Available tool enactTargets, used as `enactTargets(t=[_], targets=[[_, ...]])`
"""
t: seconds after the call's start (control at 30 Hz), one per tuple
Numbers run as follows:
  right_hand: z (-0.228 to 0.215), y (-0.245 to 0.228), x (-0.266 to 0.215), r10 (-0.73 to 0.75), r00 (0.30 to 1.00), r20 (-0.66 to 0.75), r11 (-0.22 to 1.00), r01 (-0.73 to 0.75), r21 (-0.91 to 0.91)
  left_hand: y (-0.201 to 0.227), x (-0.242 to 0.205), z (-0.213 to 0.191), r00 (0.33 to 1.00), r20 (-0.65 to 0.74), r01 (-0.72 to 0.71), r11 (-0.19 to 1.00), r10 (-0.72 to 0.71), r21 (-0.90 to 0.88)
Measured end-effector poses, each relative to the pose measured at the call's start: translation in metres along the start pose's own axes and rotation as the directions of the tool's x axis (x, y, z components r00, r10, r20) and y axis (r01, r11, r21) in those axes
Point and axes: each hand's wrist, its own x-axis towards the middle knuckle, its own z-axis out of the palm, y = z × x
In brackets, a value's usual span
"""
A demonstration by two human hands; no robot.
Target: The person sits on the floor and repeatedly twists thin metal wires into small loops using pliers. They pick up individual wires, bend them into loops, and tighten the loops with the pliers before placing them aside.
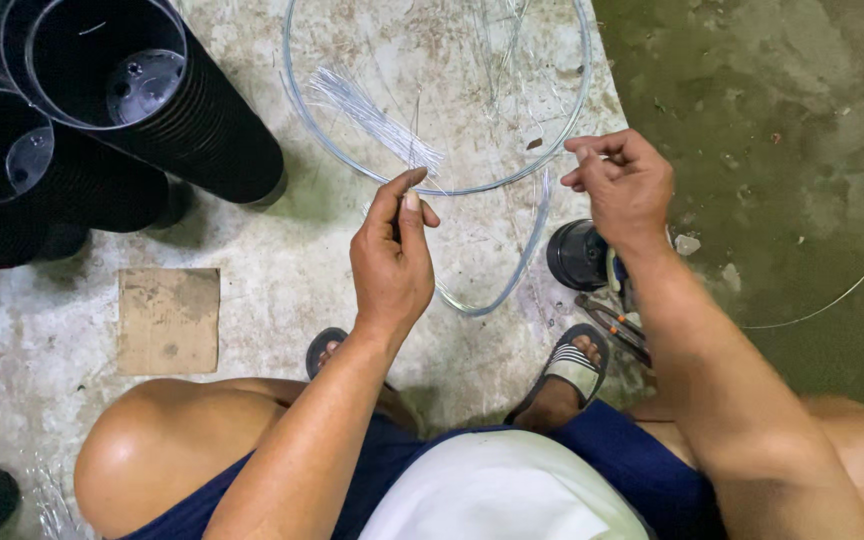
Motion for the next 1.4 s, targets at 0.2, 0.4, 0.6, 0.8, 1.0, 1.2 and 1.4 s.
enactTargets(t=[0.2,0.4,0.6,0.8,1.0,1.2,1.4], targets=[[-0.012,-0.06,-0.026,0.031,0.997,0.073,0.982,-0.044,0.182,-0.003,-0.003,0.01,0.973,0.163,-0.173,0.984,0.165,0.038],[-0.005,-0.086,-0.064,0.193,0.98,0.046,0.952,-0.198,0.233,0.0,-0.008,0.018,0.893,0.43,0.159,0.987,-0.13,-0.033],[0.006,-0.08,-0.075,0.338,0.932,0.131,0.885,-0.362,0.292,0.002,-0.014,0.023,0.831,0.529,0.188,0.982,-0.174,0.027],[0.004,-0.07,-0.074,0.302,0.924,0.235,0.82,-0.377,0.431,-0.001,-0.014,0.027,0.772,0.567,0.299,0.951,-0.288,0.077],[0.0,-0.074,-0.068,0.295,0.923,0.245,0.825,-0.376,0.422,-0.007,-0.01,0.024,0.693,0.672,0.263,0.959,-0.261,0.102],[-0.009,-0.07,-0.064,0.389,0.884,0.261,0.748,-0.468,0.471,-0.029,-0.012,0.023,0.544,0.779,0.458,0.888,-0.312,0.035],[-0.014,-0.052,-0.056,0.48,0.848,0.222,0.703,-0.524,0.481,-0.032,-0.018,0.032,0.418,0.887,0.718,0.669,-0.195,-0.191]])
